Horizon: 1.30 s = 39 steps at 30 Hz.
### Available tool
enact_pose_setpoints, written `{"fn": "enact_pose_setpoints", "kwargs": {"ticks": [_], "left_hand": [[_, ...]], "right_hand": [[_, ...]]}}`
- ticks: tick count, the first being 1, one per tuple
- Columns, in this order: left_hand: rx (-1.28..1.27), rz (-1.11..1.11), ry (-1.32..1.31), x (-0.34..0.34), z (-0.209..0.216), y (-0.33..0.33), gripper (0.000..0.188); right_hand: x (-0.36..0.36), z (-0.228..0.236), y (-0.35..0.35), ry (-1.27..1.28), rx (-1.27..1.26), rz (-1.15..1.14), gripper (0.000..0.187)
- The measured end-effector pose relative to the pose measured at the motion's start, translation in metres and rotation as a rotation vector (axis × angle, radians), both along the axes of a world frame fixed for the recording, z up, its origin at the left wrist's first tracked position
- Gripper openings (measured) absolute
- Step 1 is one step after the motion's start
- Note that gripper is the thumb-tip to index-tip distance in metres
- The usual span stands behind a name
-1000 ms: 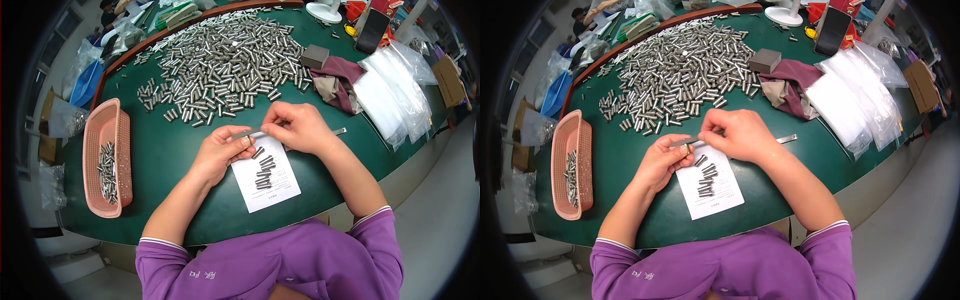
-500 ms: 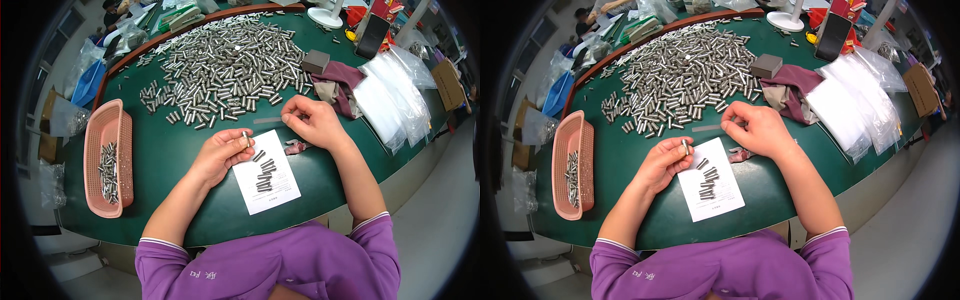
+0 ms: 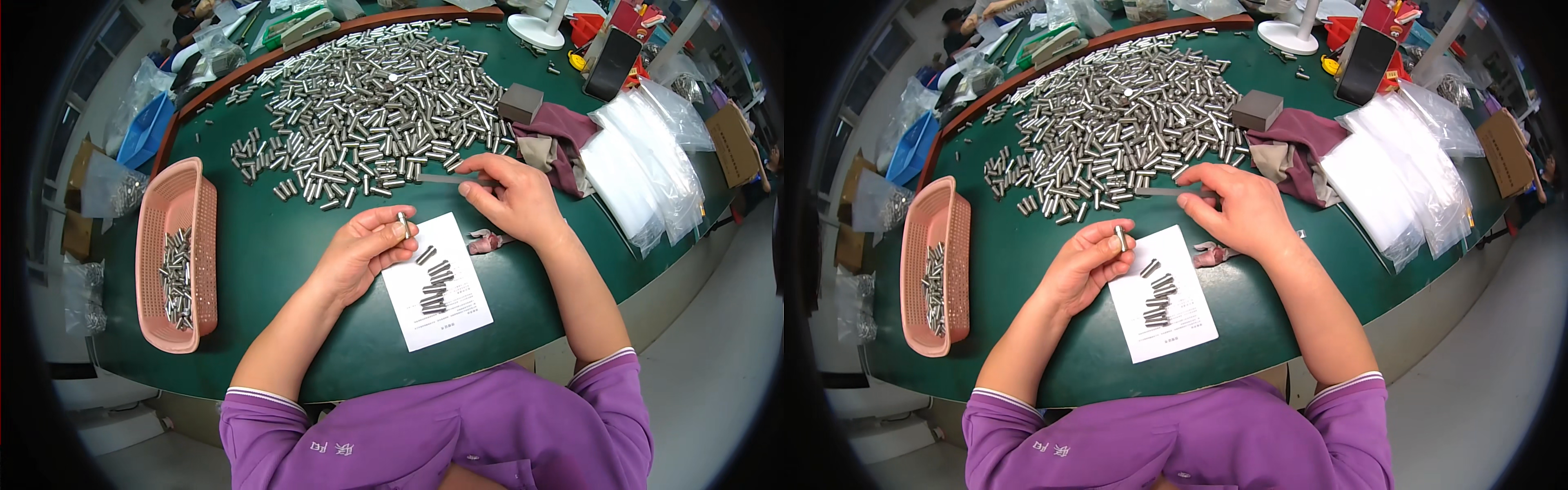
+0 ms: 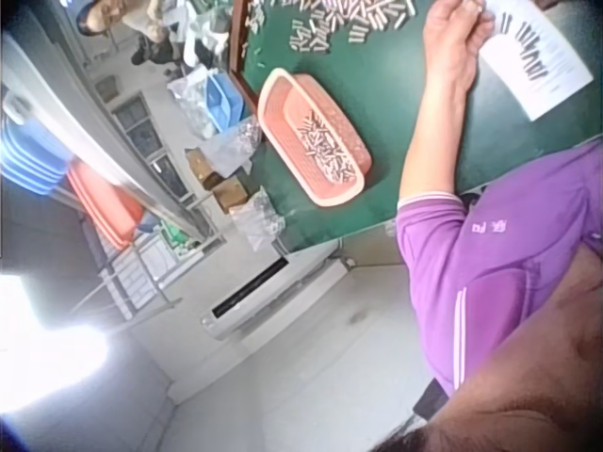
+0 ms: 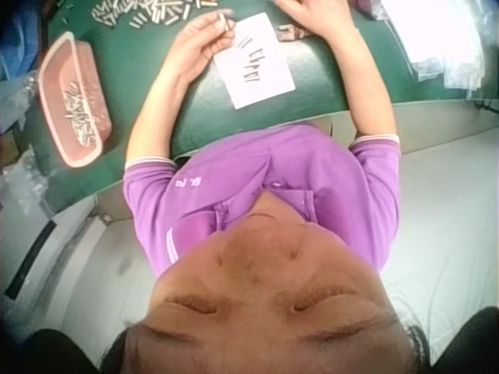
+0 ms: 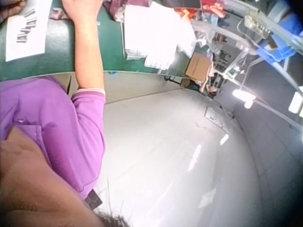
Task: The person sorts small cylindrical metal parts on a green workbench. They pick up individual pieces from a large pile, inspect them, and arrange them in neat rows on a white paper sheet. The person occasionally uses a metal ruler to measure or align the parts.
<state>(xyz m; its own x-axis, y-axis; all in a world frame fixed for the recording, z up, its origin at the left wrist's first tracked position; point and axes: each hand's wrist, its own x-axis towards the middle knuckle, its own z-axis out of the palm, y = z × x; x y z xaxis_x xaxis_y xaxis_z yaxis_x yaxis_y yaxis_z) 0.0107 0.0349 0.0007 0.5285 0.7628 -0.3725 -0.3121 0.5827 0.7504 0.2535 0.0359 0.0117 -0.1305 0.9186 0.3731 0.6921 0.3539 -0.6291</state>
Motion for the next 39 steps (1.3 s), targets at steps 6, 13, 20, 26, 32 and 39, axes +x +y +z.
{"fn": "enact_pose_setpoints", "kwargs": {"ticks": [6, 13, 20, 26, 32, 39], "left_hand": [[0.009, -0.006, 0.018, 0.001, 0.001, 0.0, 0.036], [0.054, -0.034, 0.023, 0.001, 0.002, -0.001, 0.035], [0.672, 0.091, 0.589, 0.013, 0.016, -0.017, 0.02], [1.145, 0.02, 0.887, 0.016, 0.003, -0.02, 0.017], [1.274, -0.071, 0.931, 0.022, 0.006, -0.026, 0.019], [1.216, -0.109, 0.916, 0.02, 0.01, -0.031, 0.026]], "right_hand": [[0.005, -0.003, 0.0, -0.162, -0.037, -0.059, 0.013], [0.01, -0.005, 0.004, -0.251, 0.042, 0.005, 0.014], [0.005, -0.002, 0.003, -0.173, 0.171, 0.018, 0.016], [0.004, -0.007, 0.005, -0.183, 0.186, 0.049, 0.018], [0.005, -0.008, 0.004, -0.182, 0.177, 0.061, 0.018], [0.007, -0.005, 0.003, -0.159, 0.163, 0.105, 0.018]]}}
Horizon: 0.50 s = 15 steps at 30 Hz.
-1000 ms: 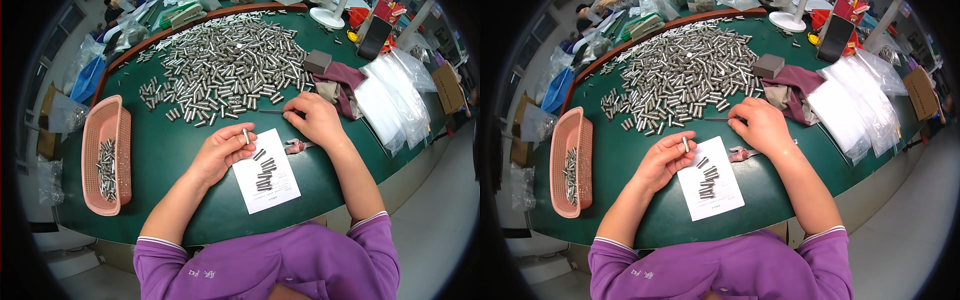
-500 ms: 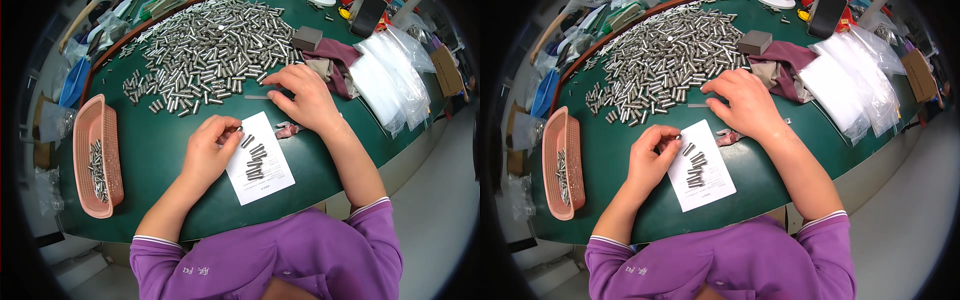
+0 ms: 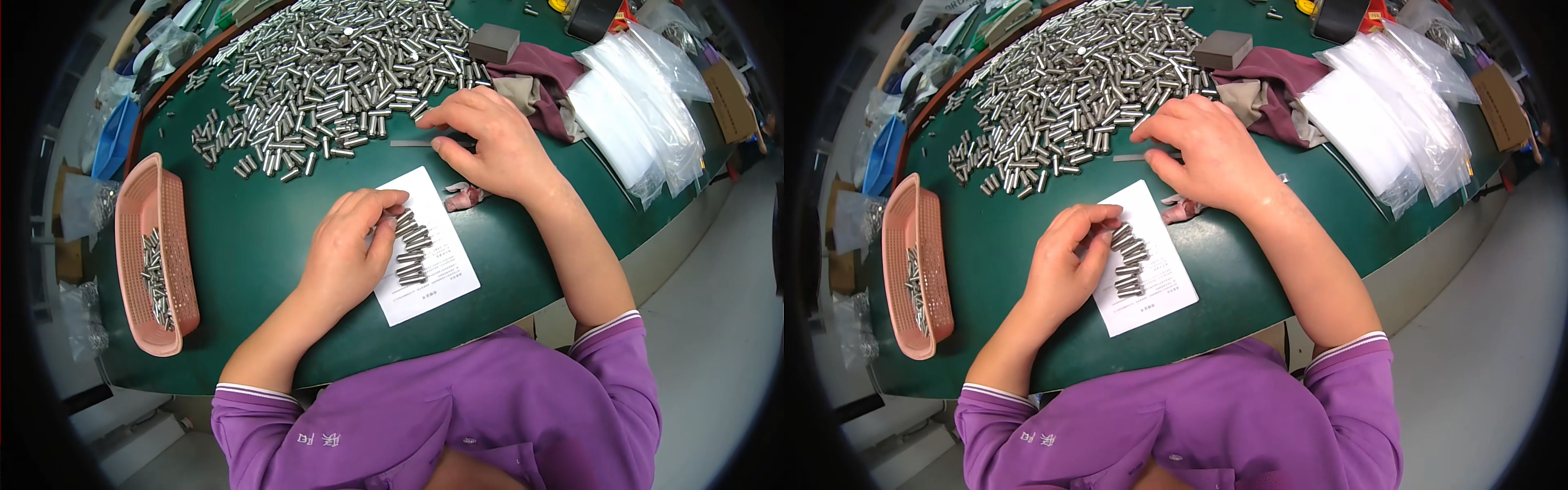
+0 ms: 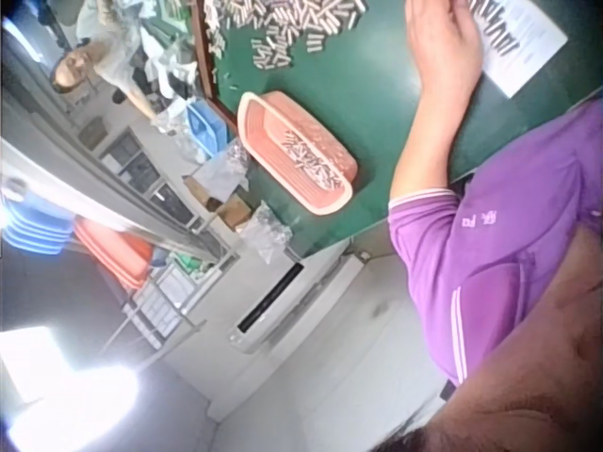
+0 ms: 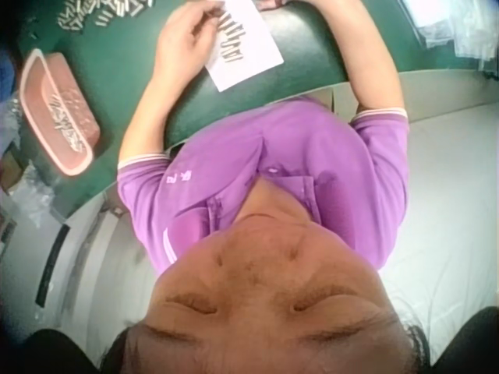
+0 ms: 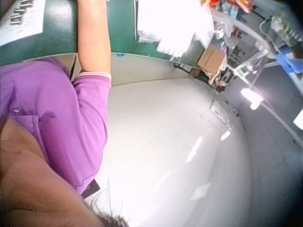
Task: The person sorts small cylindrical metal parts on a green workbench. They pick up individual pieces from a large pile, inspect them, and arrange them in neat rows on a white paper sheet. The person occasionally uses a metal ruler to measure or align the parts.
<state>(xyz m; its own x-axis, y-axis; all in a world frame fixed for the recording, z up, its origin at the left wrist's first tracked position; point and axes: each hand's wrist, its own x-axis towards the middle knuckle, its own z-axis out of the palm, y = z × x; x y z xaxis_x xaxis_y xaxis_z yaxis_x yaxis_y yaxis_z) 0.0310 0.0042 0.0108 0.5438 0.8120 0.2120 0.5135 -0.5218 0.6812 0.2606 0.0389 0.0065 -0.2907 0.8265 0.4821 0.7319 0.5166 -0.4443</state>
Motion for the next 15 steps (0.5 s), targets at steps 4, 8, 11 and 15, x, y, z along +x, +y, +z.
{"fn": "enact_pose_setpoints", "kwargs": {"ticks": [4, 8, 11, 15], "left_hand": [[-0.106, 0.027, -0.036, 0.0, 0.004, -0.003, 0.029], [-0.172, 0.01, -0.038, -0.001, 0.009, -0.004, 0.034], [-0.212, -0.021, 0.02, -0.004, 0.012, -0.004, 0.04], [-0.208, -0.047, 0.052, -0.006, 0.012, -0.005, 0.048]], "right_hand": [[0.001, -0.001, 0.001, 0.002, -0.01, 0.008, 0.019], [0.001, 0.0, 0.001, -0.015, 0.002, 0.003, 0.019], [0.001, 0.001, 0.0, -0.019, -0.022, 0.008, 0.018], [0.001, 0.005, -0.001, 0.003, -0.023, 0.17, 0.022]]}}
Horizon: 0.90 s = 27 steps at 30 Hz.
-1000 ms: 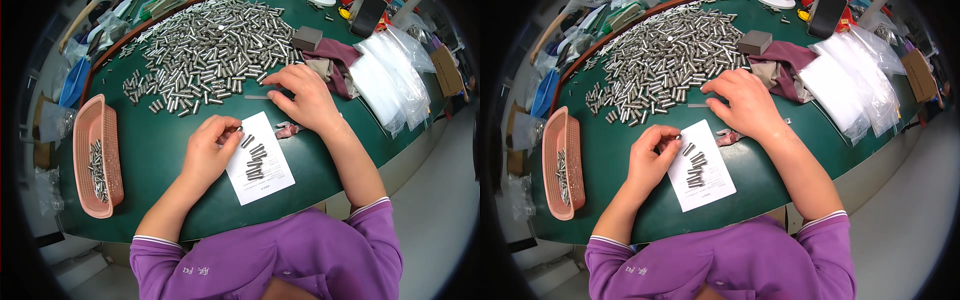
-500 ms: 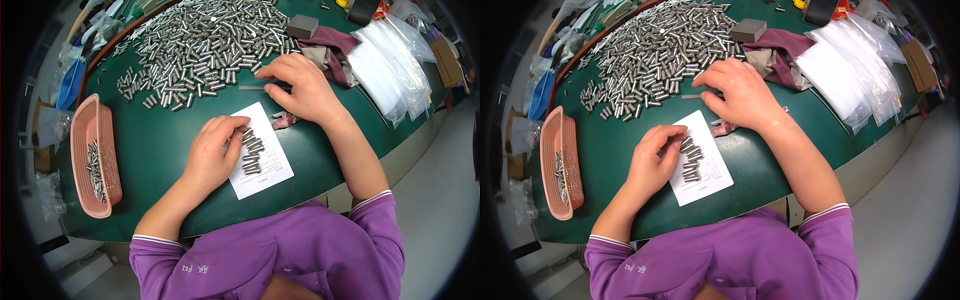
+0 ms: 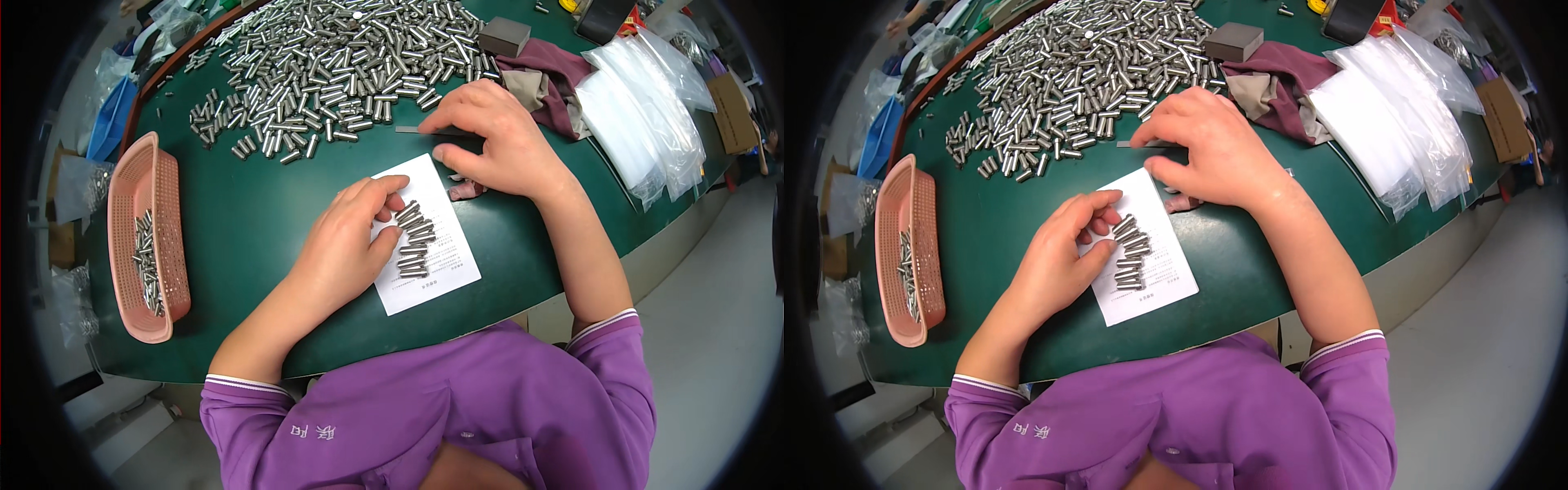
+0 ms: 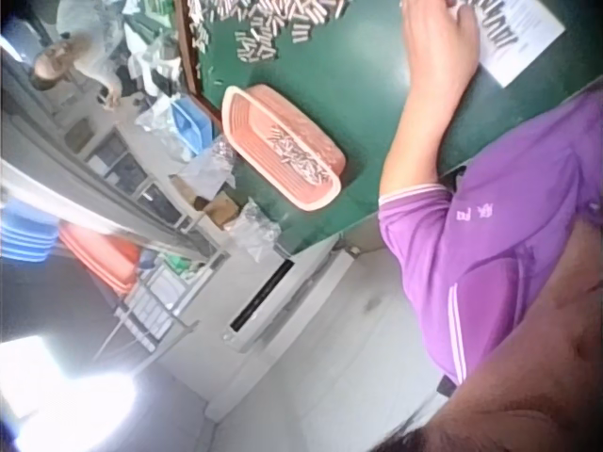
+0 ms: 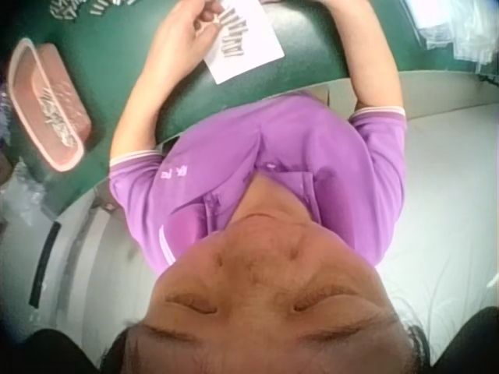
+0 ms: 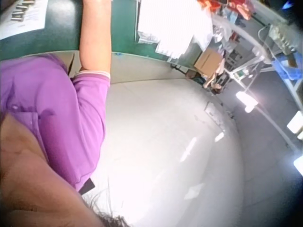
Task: The person sorts small cylindrical metal parts on a green workbench. They pick up individual pieces from a large pile, inspect them, and arrange them in neat rows on a white paper sheet. The person occasionally uses a metal ruler to measure or align the parts.
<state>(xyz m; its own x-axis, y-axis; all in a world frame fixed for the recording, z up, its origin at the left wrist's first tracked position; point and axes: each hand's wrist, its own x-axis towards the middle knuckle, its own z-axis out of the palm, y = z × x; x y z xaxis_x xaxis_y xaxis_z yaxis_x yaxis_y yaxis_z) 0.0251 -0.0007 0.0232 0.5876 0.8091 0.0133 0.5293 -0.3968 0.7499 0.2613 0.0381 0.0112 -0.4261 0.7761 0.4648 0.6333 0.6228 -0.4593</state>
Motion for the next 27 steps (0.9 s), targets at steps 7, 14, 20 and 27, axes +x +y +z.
{"fn": "enact_pose_setpoints", "kwargs": {"ticks": [7, 14, 20, 27], "left_hand": [[-0.012, 0.014, 0.002, 0.0, -0.001, 0.001, 0.054], [-0.005, 0.035, 0.011, -0.002, 0.0, 0.001, 0.064], [-0.079, 0.015, 0.027, -0.003, 0.007, 0.004, 0.066], [-0.093, 0.02, 0.04, -0.005, 0.008, 0.006, 0.069]], "right_hand": [[-0.006, 0.01, -0.017, -0.044, -0.208, 0.302, 0.042], [-0.015, 0.007, -0.019, -0.078, -0.257, 0.292, 0.044], [-0.015, 0.002, -0.018, -0.053, -0.227, 0.271, 0.042], [-0.016, -0.003, -0.015, -0.039, -0.249, 0.215, 0.037]]}}
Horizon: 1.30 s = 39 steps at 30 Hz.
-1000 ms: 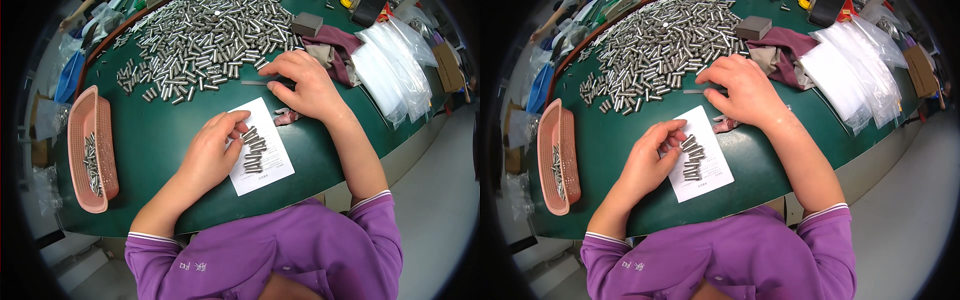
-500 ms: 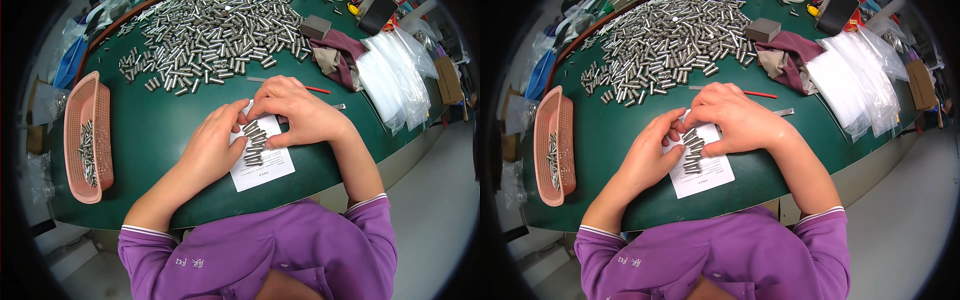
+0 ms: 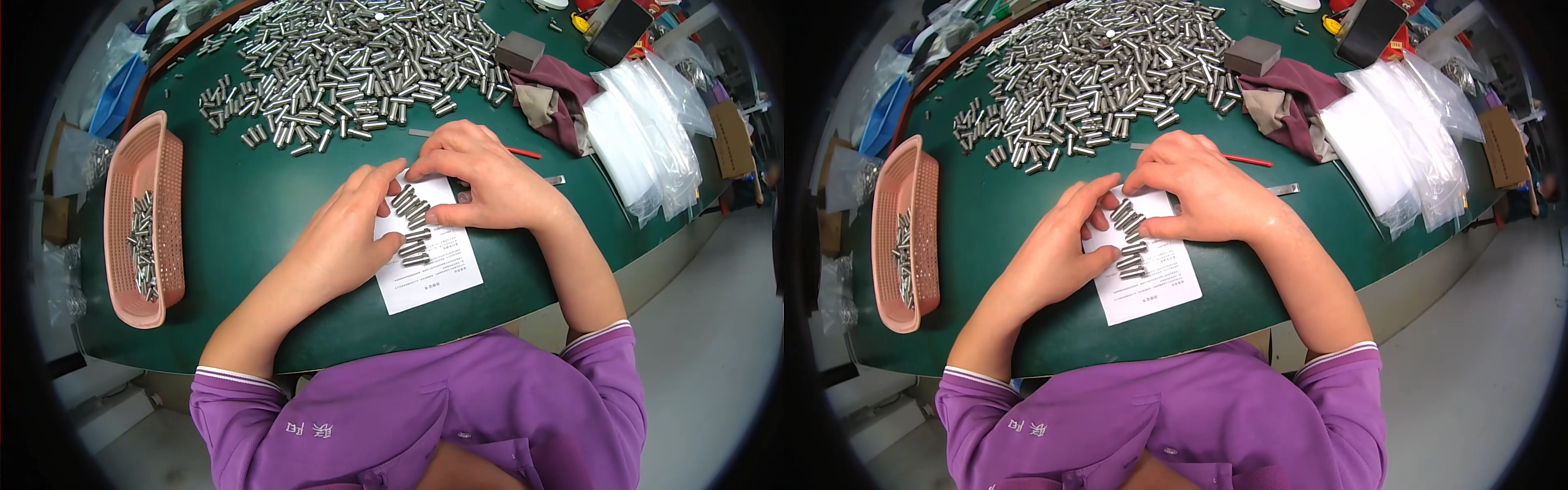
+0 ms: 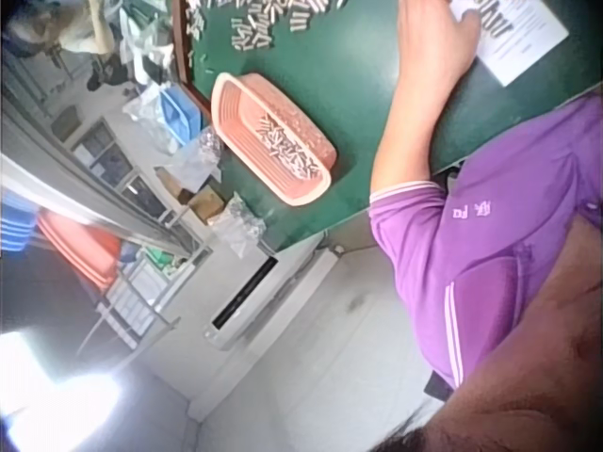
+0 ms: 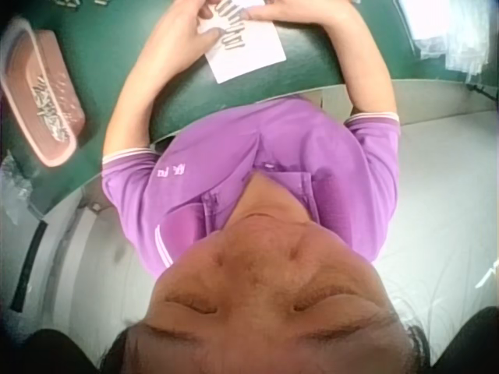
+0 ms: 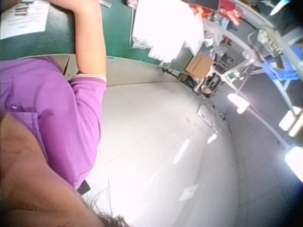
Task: The person sorts small cylindrical metal parts on a green workbench. They pick up individual pieces from a large pile, inspect them, and arrange them in neat rows on a white paper sheet. The person occasionally uses a metal ruler to measure or align the parts.
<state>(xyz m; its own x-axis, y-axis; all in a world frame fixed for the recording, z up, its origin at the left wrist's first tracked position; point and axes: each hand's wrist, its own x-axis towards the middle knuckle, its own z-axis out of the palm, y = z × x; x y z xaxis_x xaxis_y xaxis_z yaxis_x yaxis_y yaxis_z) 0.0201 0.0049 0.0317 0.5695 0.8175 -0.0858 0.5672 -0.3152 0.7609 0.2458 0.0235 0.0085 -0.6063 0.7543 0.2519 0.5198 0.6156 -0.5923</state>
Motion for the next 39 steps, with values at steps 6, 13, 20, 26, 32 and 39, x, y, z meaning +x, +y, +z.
{"fn": "enact_pose_setpoints", "kwargs": {"ticks": [6, 13, 20, 26, 32, 39], "left_hand": [[-0.008, 0.017, 0.003, -0.001, -0.001, 0.003, 0.07], [-0.022, 0.036, 0.009, -0.002, 0.0, 0.006, 0.07], [-0.023, 0.034, 0.001, -0.003, 0.002, 0.006, 0.071], [-0.02, 0.007, 0.011, -0.003, 0.003, 0.004, 0.073], [-0.021, -0.003, 0.008, -0.002, 0.003, 0.003, 0.074], [-0.015, -0.027, 0.009, -0.001, 0.006, 0.002, 0.072]], "right_hand": [[-0.002, -0.004, 0.003, 0.014, 0.053, -0.071, 0.035], [0.001, 0.004, 0.006, 0.047, 0.124, -0.093, 0.022], [-0.003, 0.005, -0.001, 0.055, 0.096, 0.093, 0.012], [-0.005, 0.005, -0.002, 0.048, 0.08, 0.132, 0.011], [-0.005, 0.005, -0.003, 0.054, 0.066, 0.152, 0.016], [-0.007, 0.005, -0.003, 0.064, 0.067, 0.188, 0.019]]}}
